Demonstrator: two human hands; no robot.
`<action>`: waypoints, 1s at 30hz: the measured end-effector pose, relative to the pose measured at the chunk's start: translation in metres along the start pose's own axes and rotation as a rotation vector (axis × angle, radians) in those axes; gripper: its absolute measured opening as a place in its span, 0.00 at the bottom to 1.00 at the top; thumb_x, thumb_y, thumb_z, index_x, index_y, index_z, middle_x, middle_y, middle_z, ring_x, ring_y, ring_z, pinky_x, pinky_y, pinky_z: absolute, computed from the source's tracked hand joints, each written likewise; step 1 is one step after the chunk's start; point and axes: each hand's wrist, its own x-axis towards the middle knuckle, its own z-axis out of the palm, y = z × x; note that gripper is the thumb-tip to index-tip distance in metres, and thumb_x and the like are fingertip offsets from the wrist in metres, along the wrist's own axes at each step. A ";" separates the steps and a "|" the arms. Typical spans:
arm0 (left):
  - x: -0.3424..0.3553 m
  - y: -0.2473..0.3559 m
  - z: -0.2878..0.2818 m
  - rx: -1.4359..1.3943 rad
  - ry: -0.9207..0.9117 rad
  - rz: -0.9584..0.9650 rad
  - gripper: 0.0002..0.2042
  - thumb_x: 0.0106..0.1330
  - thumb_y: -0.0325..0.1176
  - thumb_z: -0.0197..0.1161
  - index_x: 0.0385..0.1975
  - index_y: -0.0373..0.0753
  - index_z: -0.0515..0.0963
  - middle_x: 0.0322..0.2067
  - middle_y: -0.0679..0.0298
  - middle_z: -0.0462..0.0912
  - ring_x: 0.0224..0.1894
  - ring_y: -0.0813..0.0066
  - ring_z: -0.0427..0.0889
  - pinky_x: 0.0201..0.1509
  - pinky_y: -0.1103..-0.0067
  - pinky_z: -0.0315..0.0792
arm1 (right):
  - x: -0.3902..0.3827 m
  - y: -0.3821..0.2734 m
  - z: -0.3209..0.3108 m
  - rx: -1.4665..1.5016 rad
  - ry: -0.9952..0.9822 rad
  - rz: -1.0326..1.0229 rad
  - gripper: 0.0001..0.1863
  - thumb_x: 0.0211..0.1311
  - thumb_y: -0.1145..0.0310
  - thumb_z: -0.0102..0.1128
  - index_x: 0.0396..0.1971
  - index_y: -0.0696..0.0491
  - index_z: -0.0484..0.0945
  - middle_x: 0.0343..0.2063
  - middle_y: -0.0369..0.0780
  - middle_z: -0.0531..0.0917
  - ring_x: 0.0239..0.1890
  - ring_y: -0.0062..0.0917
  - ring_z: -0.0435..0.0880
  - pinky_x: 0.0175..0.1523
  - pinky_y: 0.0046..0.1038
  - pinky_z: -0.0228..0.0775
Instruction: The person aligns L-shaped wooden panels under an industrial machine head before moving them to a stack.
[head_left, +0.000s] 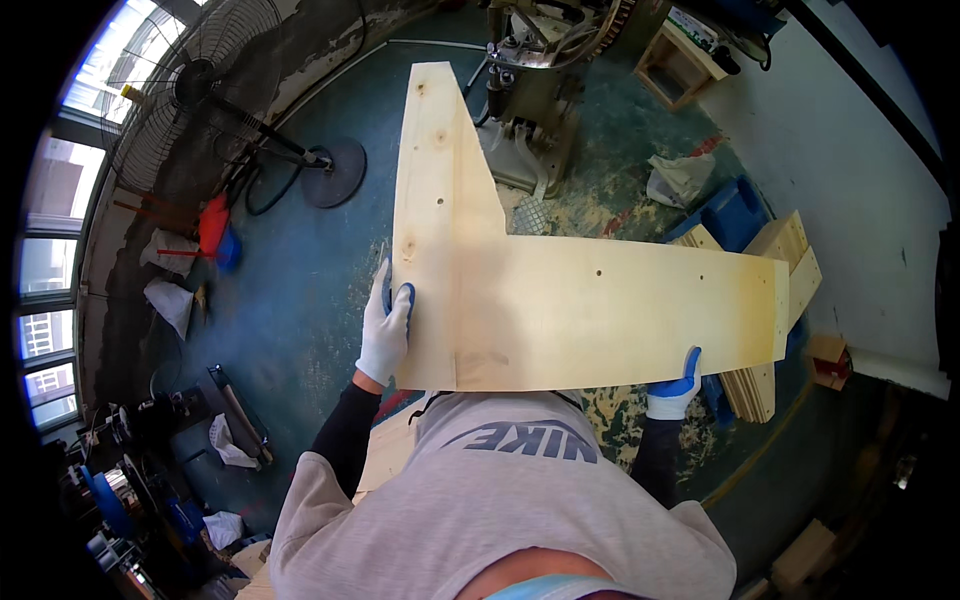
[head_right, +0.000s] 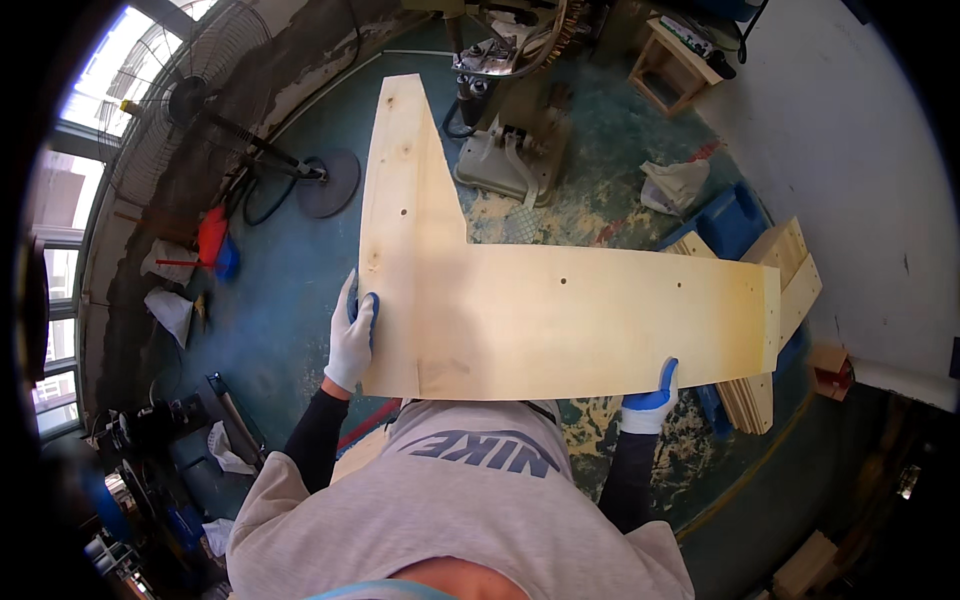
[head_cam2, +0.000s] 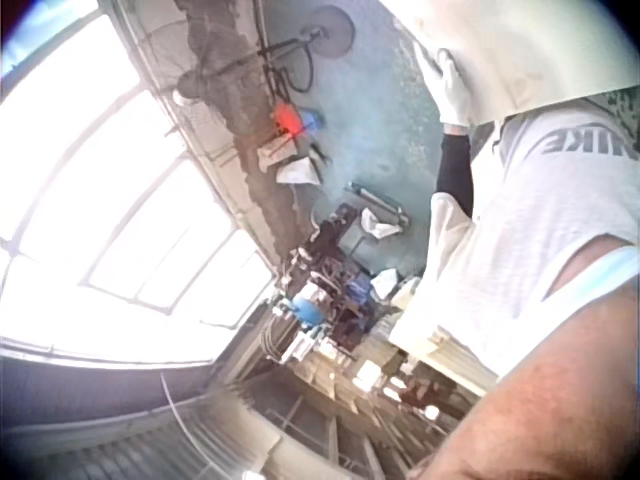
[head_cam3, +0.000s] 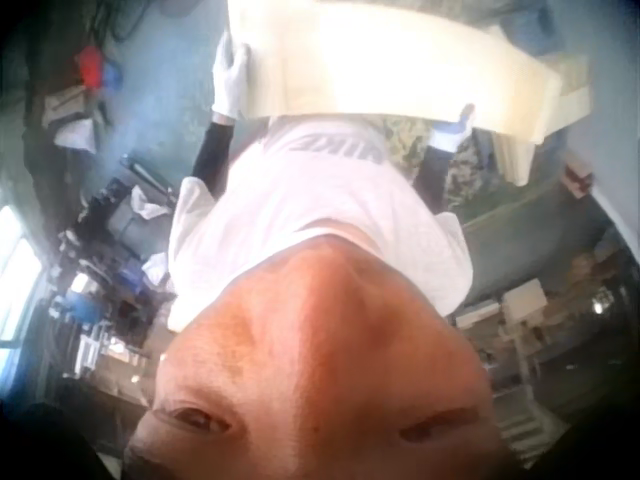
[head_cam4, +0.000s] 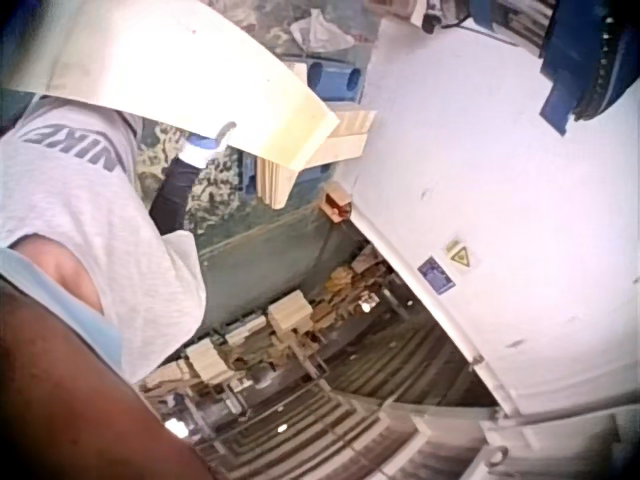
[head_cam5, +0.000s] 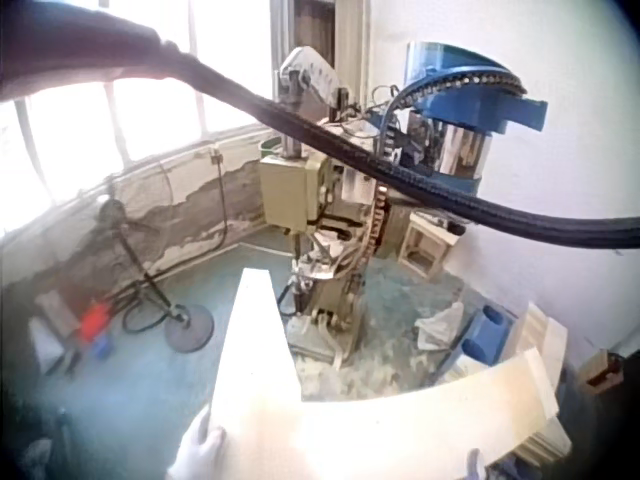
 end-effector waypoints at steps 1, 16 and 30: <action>-0.001 0.003 0.003 0.000 0.007 -0.005 0.28 0.77 0.30 0.52 0.73 0.30 0.55 0.60 0.60 0.74 0.54 0.80 0.75 0.57 0.84 0.69 | -0.004 -0.006 -0.005 -0.017 0.001 -0.021 0.27 0.80 0.55 0.44 0.69 0.57 0.64 0.65 0.46 0.73 0.64 0.38 0.75 0.69 0.43 0.68; 0.027 0.011 0.029 0.279 -0.141 0.176 0.29 0.76 0.29 0.51 0.75 0.32 0.53 0.64 0.50 0.74 0.59 0.66 0.78 0.64 0.77 0.67 | -0.025 -0.015 -0.029 -0.107 0.061 -0.152 0.27 0.79 0.55 0.46 0.68 0.58 0.65 0.65 0.44 0.74 0.63 0.36 0.76 0.68 0.40 0.70; 0.032 0.069 0.058 0.676 -0.297 -0.108 0.29 0.76 0.34 0.51 0.74 0.38 0.56 0.59 0.38 0.74 0.61 0.43 0.77 0.62 0.69 0.70 | -0.021 -0.065 -0.022 -0.199 0.102 -0.070 0.26 0.79 0.56 0.47 0.65 0.59 0.67 0.63 0.44 0.76 0.61 0.33 0.78 0.65 0.37 0.74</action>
